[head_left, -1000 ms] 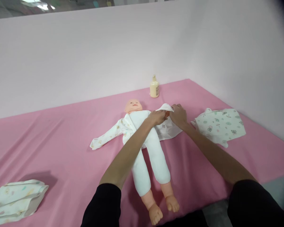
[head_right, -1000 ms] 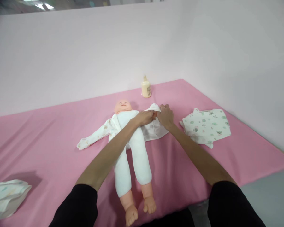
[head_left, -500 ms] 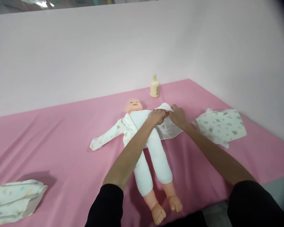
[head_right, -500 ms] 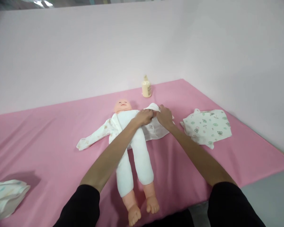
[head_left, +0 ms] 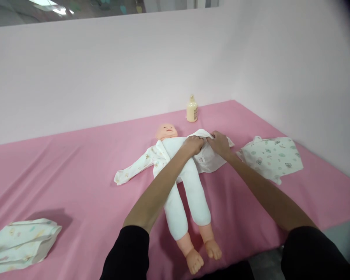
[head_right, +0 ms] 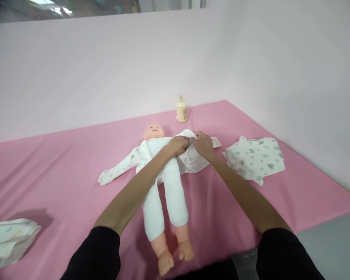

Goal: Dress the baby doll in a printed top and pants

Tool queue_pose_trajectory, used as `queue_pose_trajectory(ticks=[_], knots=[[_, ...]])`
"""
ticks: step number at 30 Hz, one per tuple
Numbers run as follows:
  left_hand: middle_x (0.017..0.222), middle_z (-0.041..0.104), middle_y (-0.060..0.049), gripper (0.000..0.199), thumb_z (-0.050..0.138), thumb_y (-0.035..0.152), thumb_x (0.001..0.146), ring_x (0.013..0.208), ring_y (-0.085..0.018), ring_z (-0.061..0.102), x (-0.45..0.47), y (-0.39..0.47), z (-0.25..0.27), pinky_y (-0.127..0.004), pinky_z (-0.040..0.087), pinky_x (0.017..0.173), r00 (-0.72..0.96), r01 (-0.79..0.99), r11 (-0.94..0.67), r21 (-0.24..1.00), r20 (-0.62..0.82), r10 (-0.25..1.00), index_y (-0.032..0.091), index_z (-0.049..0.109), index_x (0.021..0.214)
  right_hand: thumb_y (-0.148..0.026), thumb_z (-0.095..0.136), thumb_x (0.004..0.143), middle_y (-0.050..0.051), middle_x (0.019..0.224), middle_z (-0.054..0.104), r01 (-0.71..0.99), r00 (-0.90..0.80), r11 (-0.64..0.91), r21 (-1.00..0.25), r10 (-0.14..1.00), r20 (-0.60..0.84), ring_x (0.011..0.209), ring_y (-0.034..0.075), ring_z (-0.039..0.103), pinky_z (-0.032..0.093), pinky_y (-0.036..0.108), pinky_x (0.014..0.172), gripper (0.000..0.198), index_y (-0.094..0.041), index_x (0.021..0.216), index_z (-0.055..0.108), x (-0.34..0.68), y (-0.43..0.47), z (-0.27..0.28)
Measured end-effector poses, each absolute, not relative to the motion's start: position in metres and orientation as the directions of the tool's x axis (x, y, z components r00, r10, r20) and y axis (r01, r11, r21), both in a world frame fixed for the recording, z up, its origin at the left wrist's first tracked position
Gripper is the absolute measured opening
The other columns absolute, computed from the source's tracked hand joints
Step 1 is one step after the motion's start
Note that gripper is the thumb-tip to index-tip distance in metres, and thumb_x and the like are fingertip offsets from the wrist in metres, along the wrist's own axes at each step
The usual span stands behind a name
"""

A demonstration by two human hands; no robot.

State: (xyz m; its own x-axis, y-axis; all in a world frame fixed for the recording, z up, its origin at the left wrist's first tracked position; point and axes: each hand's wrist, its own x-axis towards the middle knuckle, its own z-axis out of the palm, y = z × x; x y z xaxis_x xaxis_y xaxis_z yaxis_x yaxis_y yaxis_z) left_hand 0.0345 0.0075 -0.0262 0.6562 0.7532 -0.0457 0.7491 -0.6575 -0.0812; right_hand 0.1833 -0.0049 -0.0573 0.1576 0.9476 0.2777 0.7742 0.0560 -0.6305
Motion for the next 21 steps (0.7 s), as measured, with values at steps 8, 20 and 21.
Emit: queue_pose_trajectory(ticks=[8, 20, 21], knots=[[0.117, 0.066, -0.020, 0.033, 0.042, 0.012, 0.093, 0.117, -0.027, 0.060, 0.034, 0.009, -0.028, -0.038, 0.047, 0.101, 0.618, 0.782, -0.614, -0.110, 0.002, 0.786, 0.007, 0.067, 0.113, -0.022, 0.050, 0.082, 0.006, 0.090, 0.069, 0.647, 0.141, 0.126, -0.752, 0.949, 0.281, 0.081, 0.020, 0.060, 0.041, 0.029, 0.071, 0.011, -0.019, 0.085, 0.060, 0.163, -0.014, -0.045], [0.119, 0.064, -0.017, 0.034, 0.039, 0.011, 0.094, 0.115, -0.027, 0.060, 0.016, -0.019, -0.007, -0.037, 0.049, 0.093, 0.613, 0.780, -0.611, -0.136, -0.030, 0.789, 0.007, 0.064, 0.115, -0.027, 0.052, 0.084, 0.003, 0.081, 0.067, 0.527, 0.022, 0.197, -0.827, 0.969, 0.245, 0.075, 0.016, 0.056, 0.040, 0.027, 0.068, 0.016, -0.016, 0.080, 0.063, 0.159, -0.025, -0.037], [0.120, 0.063, -0.016, 0.034, 0.039, 0.011, 0.094, 0.114, -0.027, 0.060, 0.008, -0.025, -0.002, -0.036, 0.049, 0.091, 0.612, 0.780, -0.610, -0.136, -0.030, 0.790, 0.008, 0.063, 0.117, -0.027, 0.053, 0.084, 0.002, 0.079, 0.066, 0.518, 0.002, 0.201, -0.832, 0.972, 0.236, 0.073, 0.016, 0.055, 0.039, 0.027, 0.066, 0.016, -0.016, 0.079, 0.063, 0.158, -0.027, -0.035]])
